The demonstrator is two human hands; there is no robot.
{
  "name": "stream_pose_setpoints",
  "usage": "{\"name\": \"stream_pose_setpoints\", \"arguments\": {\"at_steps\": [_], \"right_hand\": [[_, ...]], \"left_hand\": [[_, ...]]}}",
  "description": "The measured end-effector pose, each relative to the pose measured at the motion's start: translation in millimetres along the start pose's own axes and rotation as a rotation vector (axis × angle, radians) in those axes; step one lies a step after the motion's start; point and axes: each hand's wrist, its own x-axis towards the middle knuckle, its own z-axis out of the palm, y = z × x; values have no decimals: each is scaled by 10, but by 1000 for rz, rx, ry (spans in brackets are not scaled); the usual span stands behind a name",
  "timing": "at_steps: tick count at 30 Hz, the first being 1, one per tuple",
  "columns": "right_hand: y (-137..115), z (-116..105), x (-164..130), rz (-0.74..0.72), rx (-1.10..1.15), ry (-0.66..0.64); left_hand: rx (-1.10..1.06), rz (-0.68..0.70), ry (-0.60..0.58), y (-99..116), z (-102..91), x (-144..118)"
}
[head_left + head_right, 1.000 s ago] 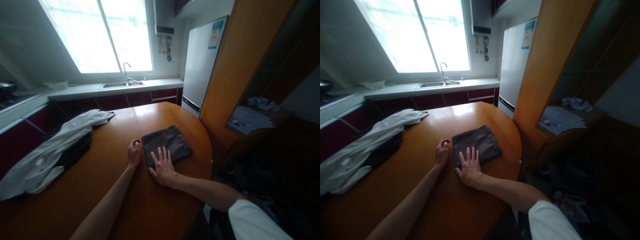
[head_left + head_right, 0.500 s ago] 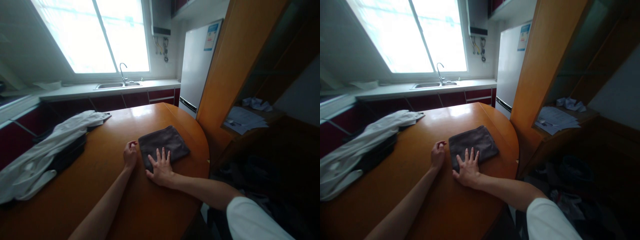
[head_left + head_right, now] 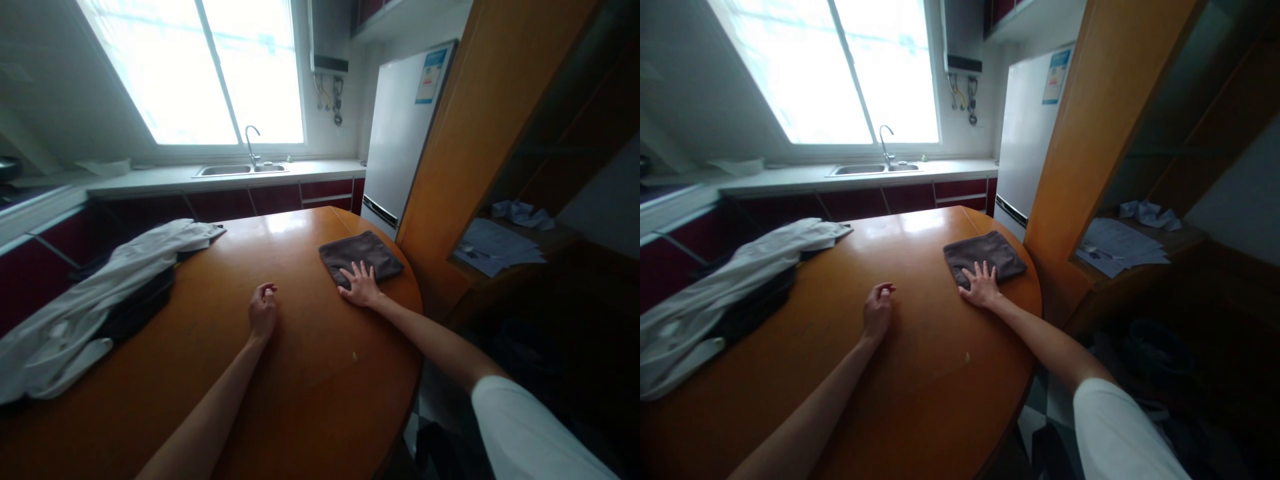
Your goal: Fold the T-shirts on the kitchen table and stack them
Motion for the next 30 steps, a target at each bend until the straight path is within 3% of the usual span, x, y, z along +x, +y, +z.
{"name": "stream_pose_setpoints", "arguments": {"at_steps": [7,14,19,21,24,27,30], "right_hand": [[688,-56,519,60,-59,-41],[887,12,734,46,-64,-23],[960,-38,791,48,-56,-86],[913,-67,765,41,-48,-61],[672,-69,682,15,-31,105],[228,-1,578,-30,61,196],[-313,121,480,-90,175,147]], "left_hand": [[-1,-1,0,12,4,-9],[-8,6,-6,-17,8,-13],[-19,8,-10,-12,8,-12],[-18,9,-8,4,9,-21],[-18,15,-8,23,17,-45],[-19,10,-18,18,32,-74],[-33,10,-31,-5,44,-105]]}}
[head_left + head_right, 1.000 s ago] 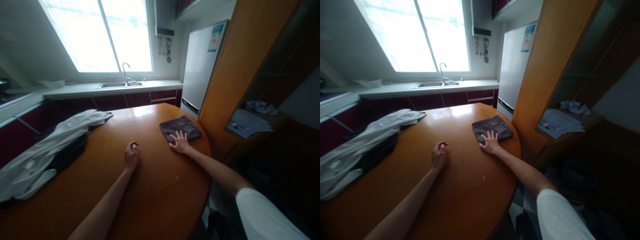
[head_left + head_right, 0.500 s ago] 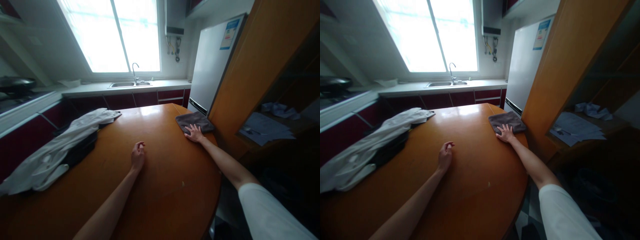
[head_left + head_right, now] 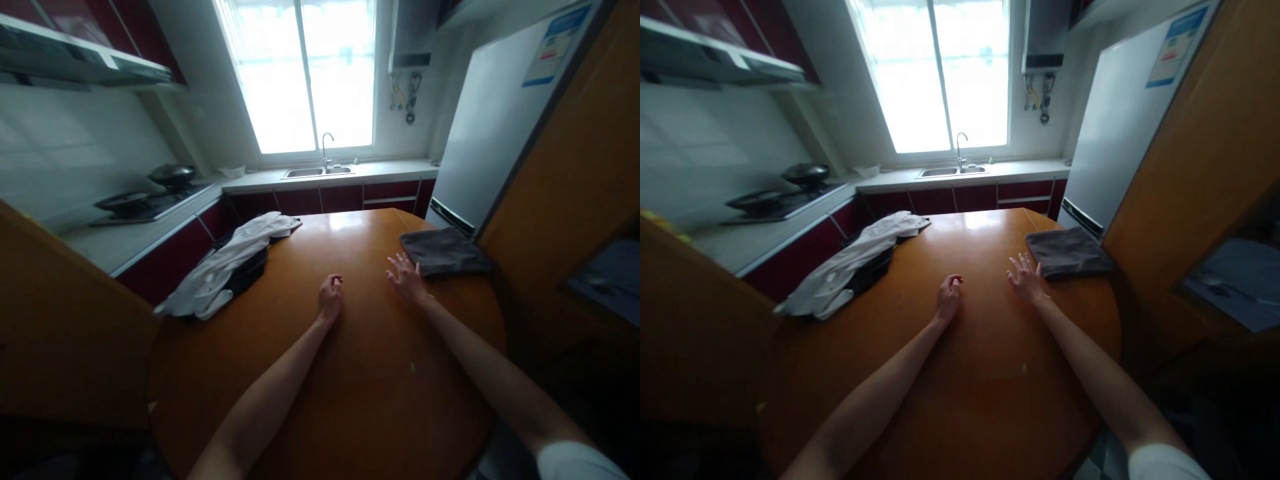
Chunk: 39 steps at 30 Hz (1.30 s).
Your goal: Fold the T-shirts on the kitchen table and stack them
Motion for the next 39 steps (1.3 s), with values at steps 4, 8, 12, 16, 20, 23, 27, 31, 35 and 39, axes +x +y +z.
{"name": "stream_pose_setpoints", "arguments": {"at_steps": [4,8,12,16,20,23,27,31,35,39], "right_hand": [[-591,284,-93,18,94,-111],[-830,479,-182,51,12,-170],[-765,552,-204,28,-23,-168],[-688,572,-191,14,-26,-166],[-662,599,-189,1,-33,-161],[-629,631,-187,-9,-39,-152],[-580,671,-175,-16,-34,-142],[-577,670,-173,-17,-26,-139],[-619,650,-183,-10,-15,-136],[-661,648,-186,3,-13,-130]], "left_hand": [[6,-4,-1,-21,9,-50],[17,-1,2,-22,24,-93],[14,-2,-6,-21,42,-112],[5,-6,-17,-24,49,-126],[-20,-23,-30,-35,65,-150],[-51,-61,-28,-36,72,-119],[-66,-112,31,11,-77,101],[-11,-74,142,53,-588,391],[150,-8,248,-33,-1419,497],[352,-45,395,-189,-2381,481]]}}
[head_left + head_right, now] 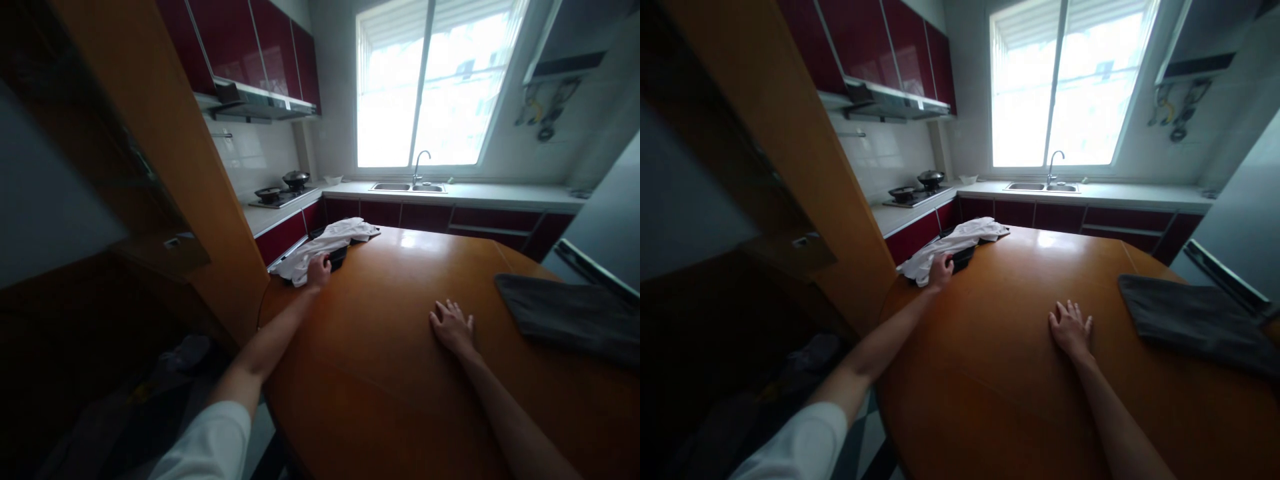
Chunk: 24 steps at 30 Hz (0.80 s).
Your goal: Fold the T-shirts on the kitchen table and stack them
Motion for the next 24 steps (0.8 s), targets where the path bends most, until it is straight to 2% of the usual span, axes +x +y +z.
{"name": "stream_pose_setpoints", "arguments": {"at_steps": [3,6,9,12,14,16,19,21,24], "right_hand": [[-14,1,3,5,0,3],[-20,-2,3,11,-1,0],[-25,-5,5,17,-2,-4],[-28,-3,13,17,4,-7],[-28,-1,19,15,14,-7],[-30,-2,21,16,24,-4],[-27,-16,21,13,66,12],[-11,-31,30,19,151,43],[57,-56,69,51,420,134]], "left_hand": [[136,-81,114,-303,-500,159],[223,-175,164,-516,-803,155],[256,-209,175,-579,-911,80],[251,-148,197,-435,-883,93],[227,-63,199,-214,-788,164],[189,37,171,88,-615,226],[109,195,51,612,-203,130],[34,311,-107,951,139,-145],[-142,433,-334,1356,624,-846]]}}
